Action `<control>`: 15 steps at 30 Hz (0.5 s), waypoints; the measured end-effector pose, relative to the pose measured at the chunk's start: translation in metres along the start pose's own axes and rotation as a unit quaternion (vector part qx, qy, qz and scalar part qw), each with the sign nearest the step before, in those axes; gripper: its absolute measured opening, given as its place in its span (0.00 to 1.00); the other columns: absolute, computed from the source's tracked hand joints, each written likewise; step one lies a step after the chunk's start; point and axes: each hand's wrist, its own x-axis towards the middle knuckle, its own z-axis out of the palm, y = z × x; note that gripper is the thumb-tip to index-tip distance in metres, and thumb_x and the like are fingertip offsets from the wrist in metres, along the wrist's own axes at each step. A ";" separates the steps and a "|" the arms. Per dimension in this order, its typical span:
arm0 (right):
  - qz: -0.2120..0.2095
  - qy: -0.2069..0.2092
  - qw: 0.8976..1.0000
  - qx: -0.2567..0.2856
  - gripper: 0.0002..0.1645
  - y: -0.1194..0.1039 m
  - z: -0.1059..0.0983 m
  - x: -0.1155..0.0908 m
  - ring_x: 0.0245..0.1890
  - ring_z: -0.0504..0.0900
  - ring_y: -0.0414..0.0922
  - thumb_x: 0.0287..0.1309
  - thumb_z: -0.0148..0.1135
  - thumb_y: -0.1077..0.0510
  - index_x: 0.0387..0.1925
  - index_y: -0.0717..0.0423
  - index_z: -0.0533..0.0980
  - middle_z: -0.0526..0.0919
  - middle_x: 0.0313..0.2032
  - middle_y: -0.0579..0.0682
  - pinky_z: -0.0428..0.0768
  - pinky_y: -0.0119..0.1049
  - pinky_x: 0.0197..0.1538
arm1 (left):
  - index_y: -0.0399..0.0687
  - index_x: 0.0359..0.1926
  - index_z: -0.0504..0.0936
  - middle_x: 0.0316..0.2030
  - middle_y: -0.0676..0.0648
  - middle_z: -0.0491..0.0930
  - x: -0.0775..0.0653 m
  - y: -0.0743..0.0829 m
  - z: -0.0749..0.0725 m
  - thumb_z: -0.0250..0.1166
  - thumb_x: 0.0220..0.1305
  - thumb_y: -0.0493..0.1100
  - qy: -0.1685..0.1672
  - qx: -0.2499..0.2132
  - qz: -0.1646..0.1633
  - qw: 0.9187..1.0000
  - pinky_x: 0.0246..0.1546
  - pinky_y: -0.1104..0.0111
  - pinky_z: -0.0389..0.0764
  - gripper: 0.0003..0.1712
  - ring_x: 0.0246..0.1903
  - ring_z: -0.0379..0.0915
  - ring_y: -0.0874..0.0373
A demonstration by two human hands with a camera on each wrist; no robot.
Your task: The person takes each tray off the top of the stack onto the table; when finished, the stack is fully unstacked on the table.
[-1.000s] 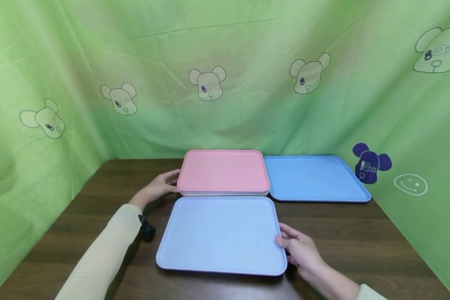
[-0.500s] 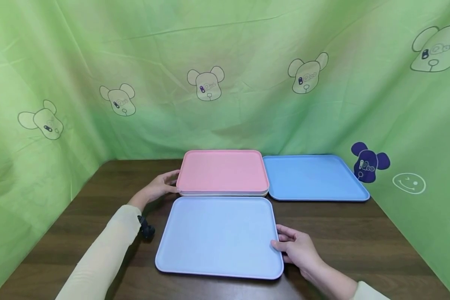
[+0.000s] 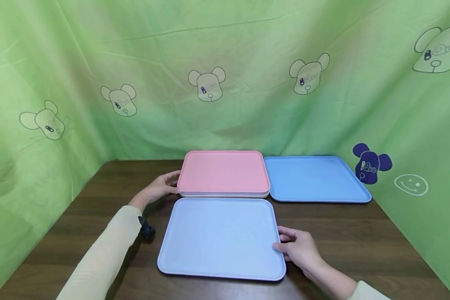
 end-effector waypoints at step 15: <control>0.001 0.002 0.999 -0.049 0.38 0.002 -0.007 0.007 0.36 0.80 0.46 0.51 0.72 0.64 0.63 0.69 0.68 0.79 0.42 0.56 0.83 0.42 0.33 | 0.49 0.73 0.60 0.71 0.45 0.59 -0.004 0.005 0.001 0.70 0.58 0.35 -0.002 0.004 0.000 1.000 0.66 0.53 0.60 0.44 0.68 0.57 0.46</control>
